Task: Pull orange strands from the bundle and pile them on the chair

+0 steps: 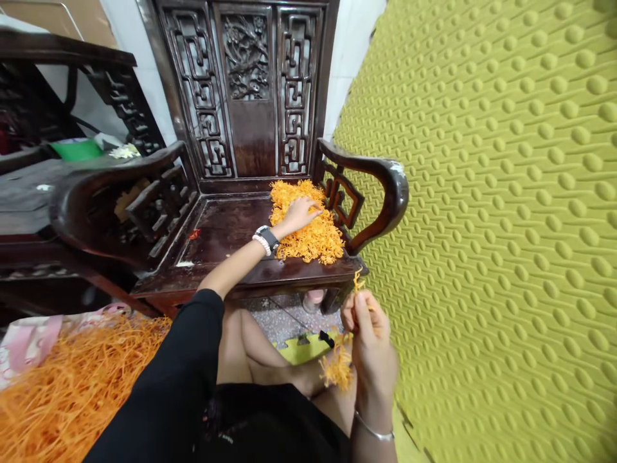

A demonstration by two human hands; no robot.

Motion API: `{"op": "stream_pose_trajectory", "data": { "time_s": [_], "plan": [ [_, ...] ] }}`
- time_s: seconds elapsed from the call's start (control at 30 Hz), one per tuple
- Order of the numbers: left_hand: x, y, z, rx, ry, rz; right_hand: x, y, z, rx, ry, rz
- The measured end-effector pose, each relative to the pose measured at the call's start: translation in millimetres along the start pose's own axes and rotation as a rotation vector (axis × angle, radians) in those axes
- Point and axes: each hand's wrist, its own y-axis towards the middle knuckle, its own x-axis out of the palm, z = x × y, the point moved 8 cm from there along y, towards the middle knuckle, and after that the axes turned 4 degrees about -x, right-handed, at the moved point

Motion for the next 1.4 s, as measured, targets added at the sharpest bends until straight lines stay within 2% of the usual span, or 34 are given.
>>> {"op": "stream_pose_trajectory", "data": {
  "time_s": [0.07,0.13,0.2,0.23,0.3,0.47,0.57,0.67,0.73,0.8,0.83,0.9,0.97,1.0,1.03,1.1,1.13,1.17,1.2,1.3,1.4],
  "plan": [
    [-1,-18,17,0.033,-0.060,0.001,0,-3,3,0.043,-0.048,-0.030],
    [0,-55,39,0.111,-0.208,-0.134,2,-2,6,0.062,-0.093,-0.071],
    [0,-110,60,0.188,-0.420,-0.362,11,2,10,0.050,-0.153,-0.140],
    [-4,-139,65,0.185,-0.462,-0.421,19,3,13,0.042,-0.183,-0.197],
    [-17,-191,60,0.075,-0.474,-0.400,44,1,22,0.041,-0.224,-0.347],
    [-55,-306,8,-0.369,-0.551,-0.085,129,-36,46,0.013,-0.303,-0.733],
    [-73,-384,-31,-0.613,-0.573,0.139,177,-69,59,0.020,-0.328,-0.874],
    [-110,-483,-76,-0.908,-0.292,0.584,211,-96,68,0.103,-0.232,-0.919],
    [-134,-551,-96,-1.119,-0.041,0.841,225,-107,69,0.185,-0.117,-0.942],
    [-154,-597,-106,-1.254,0.159,0.972,232,-109,68,0.261,-0.017,-0.927],
    [-165,-608,-106,-1.268,0.249,1.008,232,-107,66,0.294,0.032,-0.905],
    [-187,-605,-95,-1.181,0.406,1.054,229,-96,62,0.357,0.156,-0.835],
    [-201,-570,-79,-0.963,0.355,1.031,224,-82,58,0.411,0.279,-0.768],
    [-200,-543,-72,-0.836,0.219,0.962,221,-75,56,0.424,0.325,-0.739],
    [-192,-510,-64,-0.706,0.031,0.843,218,-69,53,0.429,0.353,-0.713],
    [-158,-443,-43,-0.489,-0.329,0.501,208,-57,49,0.407,0.372,-0.656],
    [-137,-415,-32,-0.428,-0.448,0.351,202,-51,46,0.386,0.372,-0.617],
    [-117,-393,-24,-0.405,-0.524,0.252,194,-46,44,0.365,0.372,-0.572],
    [-100,-376,-22,-0.413,-0.568,0.208,185,-41,42,0.353,0.375,-0.532],
    [-63,-340,-31,-0.467,-0.672,0.226,158,-31,38,0.353,0.380,-0.466],
    [-33,-308,-33,-0.405,-0.798,0.139,130,-22,33,0.345,0.332,-0.449]
  ]
}}
